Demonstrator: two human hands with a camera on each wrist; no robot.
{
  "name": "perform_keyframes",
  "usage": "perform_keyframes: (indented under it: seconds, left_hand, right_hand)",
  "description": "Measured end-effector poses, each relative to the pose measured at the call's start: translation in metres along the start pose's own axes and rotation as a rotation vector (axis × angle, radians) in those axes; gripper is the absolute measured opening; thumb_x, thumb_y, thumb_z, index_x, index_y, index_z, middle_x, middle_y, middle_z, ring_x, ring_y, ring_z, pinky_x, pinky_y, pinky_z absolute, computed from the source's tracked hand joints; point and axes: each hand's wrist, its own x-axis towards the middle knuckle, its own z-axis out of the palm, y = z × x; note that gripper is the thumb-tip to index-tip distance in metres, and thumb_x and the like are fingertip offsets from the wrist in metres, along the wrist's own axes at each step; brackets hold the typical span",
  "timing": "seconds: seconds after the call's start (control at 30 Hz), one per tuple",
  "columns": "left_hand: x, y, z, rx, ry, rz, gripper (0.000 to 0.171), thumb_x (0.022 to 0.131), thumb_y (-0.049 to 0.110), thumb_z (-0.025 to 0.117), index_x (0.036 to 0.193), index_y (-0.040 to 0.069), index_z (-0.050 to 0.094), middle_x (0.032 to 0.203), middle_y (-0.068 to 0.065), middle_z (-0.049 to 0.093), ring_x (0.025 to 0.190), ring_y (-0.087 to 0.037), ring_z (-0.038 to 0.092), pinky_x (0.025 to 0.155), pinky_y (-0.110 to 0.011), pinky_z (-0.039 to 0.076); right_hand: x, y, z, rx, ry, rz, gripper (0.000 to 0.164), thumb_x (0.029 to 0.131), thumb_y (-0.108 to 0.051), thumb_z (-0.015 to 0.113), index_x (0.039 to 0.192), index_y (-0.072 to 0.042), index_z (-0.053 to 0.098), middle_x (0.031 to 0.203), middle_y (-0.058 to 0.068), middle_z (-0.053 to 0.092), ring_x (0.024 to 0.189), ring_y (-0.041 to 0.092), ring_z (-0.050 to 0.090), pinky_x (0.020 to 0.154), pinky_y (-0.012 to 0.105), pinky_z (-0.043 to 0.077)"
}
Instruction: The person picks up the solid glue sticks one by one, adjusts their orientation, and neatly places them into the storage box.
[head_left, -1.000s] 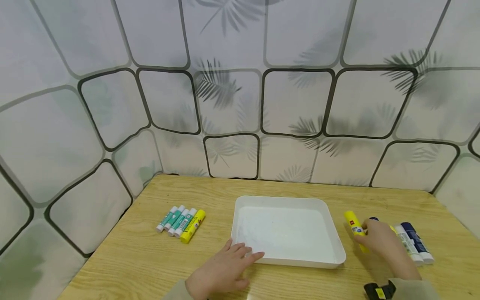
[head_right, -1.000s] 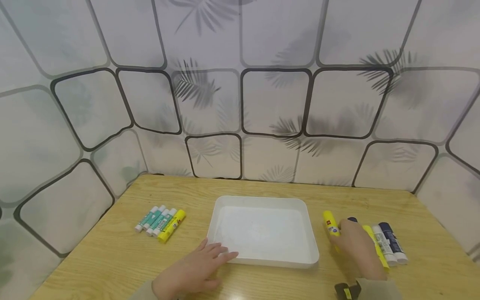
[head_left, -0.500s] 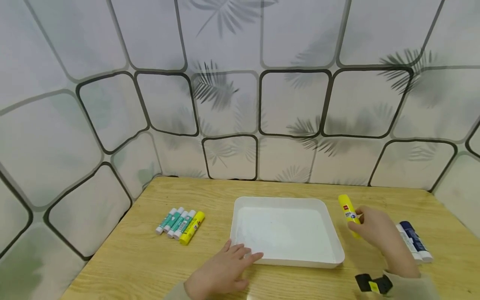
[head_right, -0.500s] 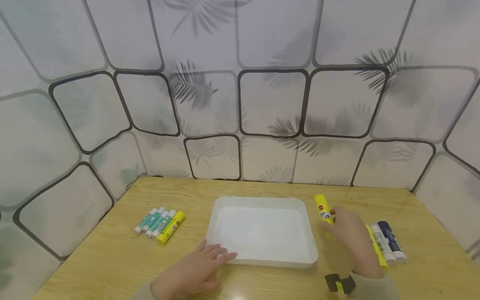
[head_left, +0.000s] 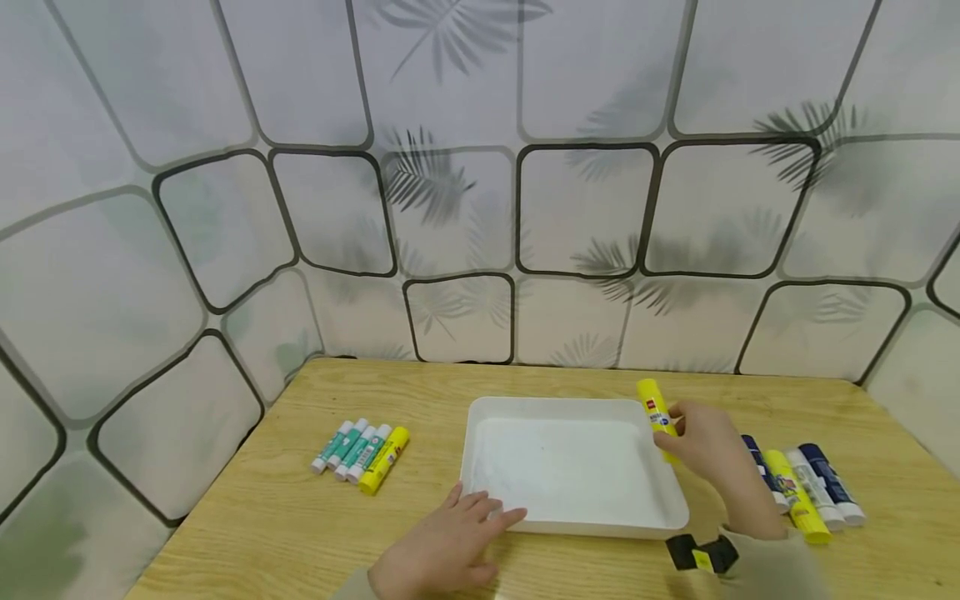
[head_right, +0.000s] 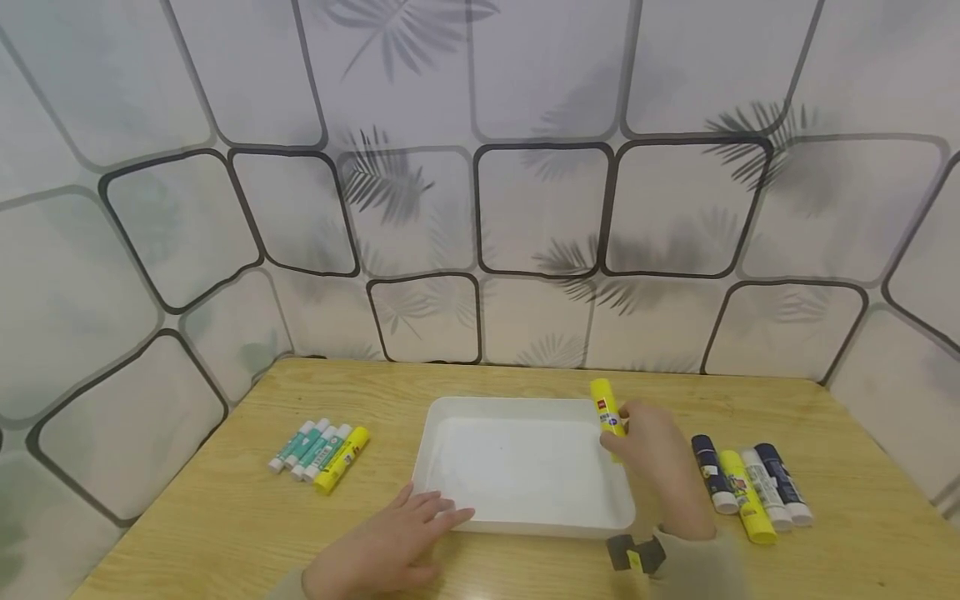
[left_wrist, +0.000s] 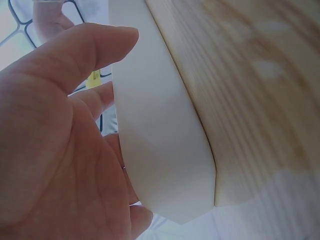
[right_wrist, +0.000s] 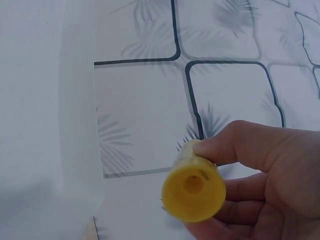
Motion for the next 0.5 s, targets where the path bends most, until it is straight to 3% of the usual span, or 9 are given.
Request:
perform_keyframes:
  seconds: [0.5]
  left_hand:
    - [0.000, 0.000, 0.000, 0.007, 0.009, 0.009, 0.057, 0.081, 0.027, 0.057, 0.134, 0.027, 0.036, 0.125, 0.001, 0.046, 0.117, -0.019, 0.039, 0.097, -0.049, 0.028]
  right_hand:
    - [0.005, -0.007, 0.012, -0.019, -0.059, 0.031, 0.046, 0.077, -0.021, 0.065, 0.106, 0.012, 0.051, 0.086, 0.017, 0.057, 0.069, 0.022, 0.053, 0.055, 0.032, 0.047]
